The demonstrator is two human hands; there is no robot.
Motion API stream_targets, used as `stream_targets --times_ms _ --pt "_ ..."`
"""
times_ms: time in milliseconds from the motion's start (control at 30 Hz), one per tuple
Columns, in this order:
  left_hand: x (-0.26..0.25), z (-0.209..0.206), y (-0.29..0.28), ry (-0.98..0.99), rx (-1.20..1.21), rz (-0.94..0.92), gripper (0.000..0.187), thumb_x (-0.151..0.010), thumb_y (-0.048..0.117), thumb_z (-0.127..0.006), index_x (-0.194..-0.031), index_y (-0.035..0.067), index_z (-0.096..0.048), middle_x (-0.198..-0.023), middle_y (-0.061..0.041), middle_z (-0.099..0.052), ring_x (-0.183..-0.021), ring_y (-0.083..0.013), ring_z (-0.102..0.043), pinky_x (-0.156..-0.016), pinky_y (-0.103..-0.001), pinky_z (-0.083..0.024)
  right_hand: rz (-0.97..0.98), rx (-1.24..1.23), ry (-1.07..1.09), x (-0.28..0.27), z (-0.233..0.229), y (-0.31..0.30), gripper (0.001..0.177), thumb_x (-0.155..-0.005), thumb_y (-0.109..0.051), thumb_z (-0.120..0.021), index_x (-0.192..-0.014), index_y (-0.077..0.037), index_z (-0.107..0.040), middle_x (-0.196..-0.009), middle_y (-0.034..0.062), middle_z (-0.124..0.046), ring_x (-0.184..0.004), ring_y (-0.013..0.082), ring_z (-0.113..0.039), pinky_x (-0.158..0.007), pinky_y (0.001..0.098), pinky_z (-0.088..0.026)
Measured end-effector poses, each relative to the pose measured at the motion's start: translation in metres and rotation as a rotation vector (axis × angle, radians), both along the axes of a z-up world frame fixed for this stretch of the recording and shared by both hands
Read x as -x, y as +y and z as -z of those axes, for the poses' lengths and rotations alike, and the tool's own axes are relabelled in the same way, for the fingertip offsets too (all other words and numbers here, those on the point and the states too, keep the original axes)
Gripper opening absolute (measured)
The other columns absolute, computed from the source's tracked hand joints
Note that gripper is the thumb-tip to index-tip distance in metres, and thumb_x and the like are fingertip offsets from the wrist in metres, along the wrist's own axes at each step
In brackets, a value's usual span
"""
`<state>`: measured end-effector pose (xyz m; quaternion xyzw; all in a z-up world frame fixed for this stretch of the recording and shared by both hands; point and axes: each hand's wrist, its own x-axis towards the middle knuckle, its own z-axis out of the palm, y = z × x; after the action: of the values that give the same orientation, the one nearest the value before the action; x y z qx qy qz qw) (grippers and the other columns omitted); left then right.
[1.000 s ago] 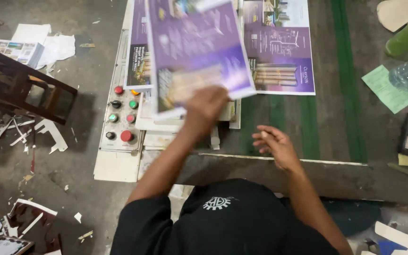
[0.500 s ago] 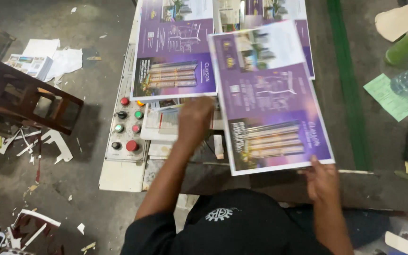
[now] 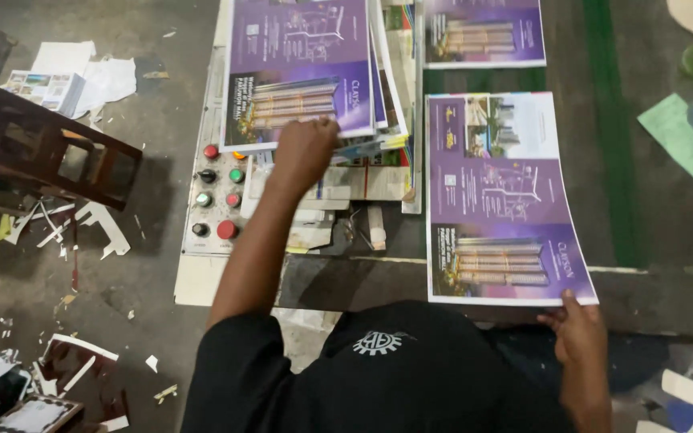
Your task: The person sorts through a stack of printed papers on a workbench, repeatedly picking up sheets and placing them into a separate pile. The person handles the papers by hand, moving them from one side of the table to the other in a repetitive manner.
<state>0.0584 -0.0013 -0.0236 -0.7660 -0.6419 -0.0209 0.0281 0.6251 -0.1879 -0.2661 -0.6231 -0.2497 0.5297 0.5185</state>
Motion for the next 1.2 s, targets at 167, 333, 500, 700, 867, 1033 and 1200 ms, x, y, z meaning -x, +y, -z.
stream_targets --times_ms 167,333,500,700,867,1033,1200 --pt "0.014 -0.015 0.002 -0.036 -0.331 0.148 0.005 -0.088 0.008 -0.063 -0.088 0.009 -0.068 -0.077 -0.013 -0.071 -0.070 -0.0320 -0.070 -0.063 -0.045 -0.053 -0.075 -0.006 -0.024 0.037 -0.035 0.021 0.031 -0.112 -0.028 -0.054 -0.133 -0.006 -0.058 -0.103 0.0089 -0.071 -0.081 0.0208 -0.070 -0.059 0.0312 -0.055" --pt "0.003 0.002 -0.020 -0.027 -0.341 0.127 0.005 -0.090 0.010 -0.065 -0.086 0.010 -0.067 -0.079 -0.012 -0.072 -0.072 -0.0341 -0.070 -0.066 -0.047 -0.053 -0.117 -0.023 -0.079 0.044 -0.038 0.058 0.027 -0.115 -0.025 -0.053 -0.130 -0.003 -0.060 -0.100 0.0103 -0.071 -0.077 0.0203 -0.070 -0.058 0.0300 -0.054" --pt "0.000 -0.001 -0.026 -0.109 -0.471 0.144 0.007 -0.090 0.010 -0.066 -0.096 0.009 -0.066 -0.095 -0.010 -0.074 -0.086 -0.0295 -0.073 -0.074 -0.043 -0.054 -0.222 -0.020 -0.042 0.055 -0.050 0.140 0.029 -0.116 -0.030 -0.053 -0.126 -0.004 -0.061 -0.100 0.0085 -0.073 -0.078 0.0184 -0.072 -0.058 0.0285 -0.054" --pt "-0.001 -0.010 -0.026 -0.172 -0.401 0.100 0.003 -0.094 0.012 -0.068 -0.093 0.010 -0.067 -0.089 -0.010 -0.073 -0.080 -0.0307 -0.072 -0.069 -0.044 -0.053 -0.187 -0.016 0.105 0.067 -0.051 0.216 0.032 -0.114 -0.036 -0.054 -0.122 -0.005 -0.058 -0.102 0.0095 -0.073 -0.084 0.0201 -0.074 -0.063 0.0333 -0.056" --pt "0.002 -0.037 -0.025 -0.228 -0.425 0.050 0.007 -0.090 0.015 -0.074 -0.092 0.010 -0.070 -0.086 -0.010 -0.072 -0.077 -0.0341 -0.070 -0.064 -0.046 -0.052 -0.201 -0.041 0.137 0.073 -0.047 0.214 0.033 -0.110 -0.036 -0.049 -0.126 -0.008 -0.058 -0.102 0.0084 -0.074 -0.083 0.0185 -0.072 -0.063 0.0326 -0.055" --pt "-0.036 -0.024 -0.044 -0.407 -0.772 0.152 0.010 -0.094 0.006 -0.073 -0.104 0.006 -0.071 -0.106 -0.015 -0.076 -0.086 -0.0318 -0.073 -0.071 -0.043 -0.056 -0.249 -0.042 0.119 0.108 -0.045 0.167 0.036 -0.105 -0.021 -0.061 -0.138 -0.006 -0.056 -0.105 0.0101 -0.073 -0.081 0.0172 -0.068 -0.061 0.0311 -0.051" --pt "-0.130 0.003 -0.076 -0.547 -0.426 0.310 0.026 -0.086 0.012 -0.074 -0.109 0.000 -0.070 -0.116 -0.016 -0.072 -0.104 -0.0322 -0.072 -0.087 -0.044 -0.058 -0.640 -0.127 0.176 0.186 -0.118 0.134 0.044 -0.100 -0.020 -0.060 -0.142 -0.009 -0.057 -0.117 0.0082 -0.074 -0.094 0.0176 -0.071 -0.069 0.0284 -0.056"
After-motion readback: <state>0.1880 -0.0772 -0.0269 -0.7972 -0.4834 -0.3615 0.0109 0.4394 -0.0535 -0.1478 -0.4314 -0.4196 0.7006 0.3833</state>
